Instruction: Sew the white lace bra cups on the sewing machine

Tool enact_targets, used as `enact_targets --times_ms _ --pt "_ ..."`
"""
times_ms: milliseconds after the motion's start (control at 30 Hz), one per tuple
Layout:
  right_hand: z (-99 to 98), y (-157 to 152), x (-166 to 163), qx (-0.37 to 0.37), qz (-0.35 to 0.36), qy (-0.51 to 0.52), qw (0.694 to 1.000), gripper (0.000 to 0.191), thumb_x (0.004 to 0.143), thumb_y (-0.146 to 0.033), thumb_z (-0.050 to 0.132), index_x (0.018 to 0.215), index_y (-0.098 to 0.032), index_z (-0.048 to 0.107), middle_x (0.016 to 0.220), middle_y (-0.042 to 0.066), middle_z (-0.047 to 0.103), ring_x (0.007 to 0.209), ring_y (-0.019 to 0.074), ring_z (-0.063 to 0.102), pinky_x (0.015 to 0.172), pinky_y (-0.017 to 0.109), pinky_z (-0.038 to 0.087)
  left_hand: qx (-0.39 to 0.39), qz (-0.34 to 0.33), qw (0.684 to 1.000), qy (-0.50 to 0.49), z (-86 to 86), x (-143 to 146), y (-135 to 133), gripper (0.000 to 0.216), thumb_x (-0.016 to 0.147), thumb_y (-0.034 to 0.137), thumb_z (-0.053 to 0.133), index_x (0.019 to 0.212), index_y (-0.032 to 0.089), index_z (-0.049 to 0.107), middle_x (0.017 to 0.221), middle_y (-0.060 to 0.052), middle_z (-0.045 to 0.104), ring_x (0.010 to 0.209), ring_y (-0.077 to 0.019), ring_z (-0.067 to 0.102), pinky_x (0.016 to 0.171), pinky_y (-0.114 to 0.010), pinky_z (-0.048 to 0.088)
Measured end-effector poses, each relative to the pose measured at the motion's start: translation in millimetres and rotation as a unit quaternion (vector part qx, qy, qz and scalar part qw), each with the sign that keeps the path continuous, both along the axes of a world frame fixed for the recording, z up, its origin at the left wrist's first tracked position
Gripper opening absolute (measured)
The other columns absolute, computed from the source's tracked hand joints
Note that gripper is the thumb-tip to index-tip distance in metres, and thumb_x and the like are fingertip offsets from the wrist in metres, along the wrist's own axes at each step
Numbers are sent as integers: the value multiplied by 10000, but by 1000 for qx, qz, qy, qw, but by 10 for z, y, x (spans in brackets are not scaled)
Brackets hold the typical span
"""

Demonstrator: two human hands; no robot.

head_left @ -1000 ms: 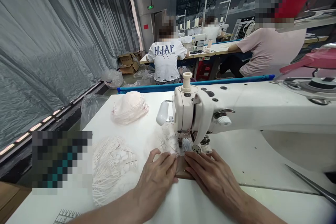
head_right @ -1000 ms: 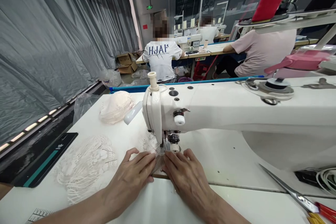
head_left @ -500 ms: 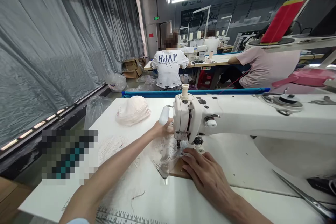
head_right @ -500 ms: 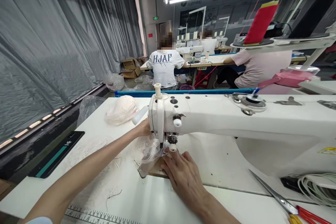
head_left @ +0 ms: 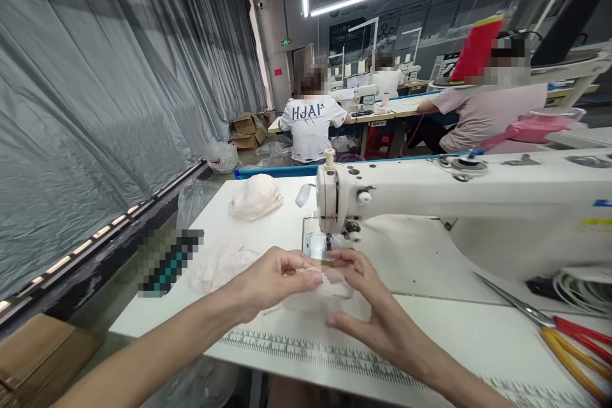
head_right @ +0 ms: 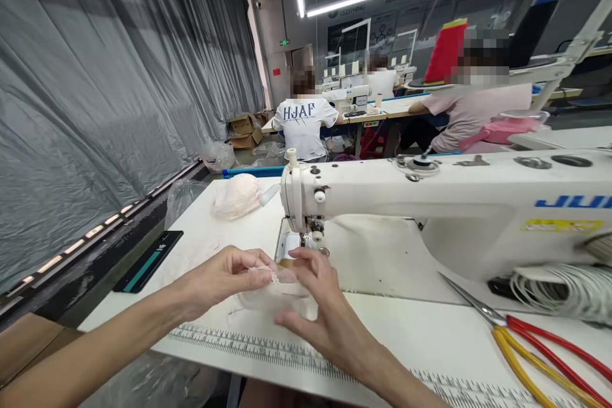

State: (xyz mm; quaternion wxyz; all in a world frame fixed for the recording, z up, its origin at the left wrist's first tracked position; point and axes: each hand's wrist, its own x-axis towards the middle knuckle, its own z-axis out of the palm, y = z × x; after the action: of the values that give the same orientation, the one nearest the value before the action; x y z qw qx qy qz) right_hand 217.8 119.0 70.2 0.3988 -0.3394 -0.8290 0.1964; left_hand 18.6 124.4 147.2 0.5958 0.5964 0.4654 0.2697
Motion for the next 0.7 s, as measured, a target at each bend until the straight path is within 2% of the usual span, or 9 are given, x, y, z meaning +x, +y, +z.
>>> enact_targets --times_ms 67,167,267,367,467,633,700 --pt "87 -125 68 -86 47 23 995 172 879 -346 525 911 -213 630 999 70 588 943 196 562 792 297 474 -43 2 999 -31 -18 47 -165 316 734 408 672 774 96 700 761 -52 627 697 -127 535 663 -232 390" --pt "124 -324 255 -265 124 65 954 264 881 -359 522 715 -172 606 671 -8 534 645 126 502 614 227 415 -85 7 994 -72 -107 101 -414 322 709 399 705 778 84 699 685 -52 647 678 -135 564 682 -245 416" --pt "67 -543 424 -402 172 90 895 276 825 -385 596 700 -139 596 631 -28 469 604 101 417 552 210 325 -132 19 985 -109 -263 162 -662 319 645 371 765 752 81 687 682 -42 652 635 -108 551 643 -219 410" --pt "-33 -747 471 -491 198 104 842 297 748 -404 675 716 -120 594 645 -27 461 614 97 394 549 208 292 -178 24 973 -142 -461 230 -842 340 598 357 799 737 76 669 662 -31 639 609 -95 540 625 -209 404" --pt "-132 -893 413 -529 194 140 814 353 654 -434 741 694 -132 563 640 -36 453 613 95 387 546 199 296 -202 22 967 -156 -647 273 -936 361 576 363 811 724 80 644 633 -19 621 581 -86 528 611 -209 396" --pt "-312 -1062 280 -526 163 124 826 420 673 -522 684 617 -158 482 587 -40 383 558 90 333 498 202 249 -197 49 972 -117 -857 239 -1099 410 488 398 835 669 94 628 607 -1 605 573 -85 518 622 -219 391" --pt "-449 -1087 216 -505 212 91 832 461 668 -567 658 577 -165 451 579 -32 370 562 97 328 513 218 250 -200 42 973 -105 -956 210 -1165 456 416 441 841 639 99 635 594 10 598 555 -78 504 629 -227 400"
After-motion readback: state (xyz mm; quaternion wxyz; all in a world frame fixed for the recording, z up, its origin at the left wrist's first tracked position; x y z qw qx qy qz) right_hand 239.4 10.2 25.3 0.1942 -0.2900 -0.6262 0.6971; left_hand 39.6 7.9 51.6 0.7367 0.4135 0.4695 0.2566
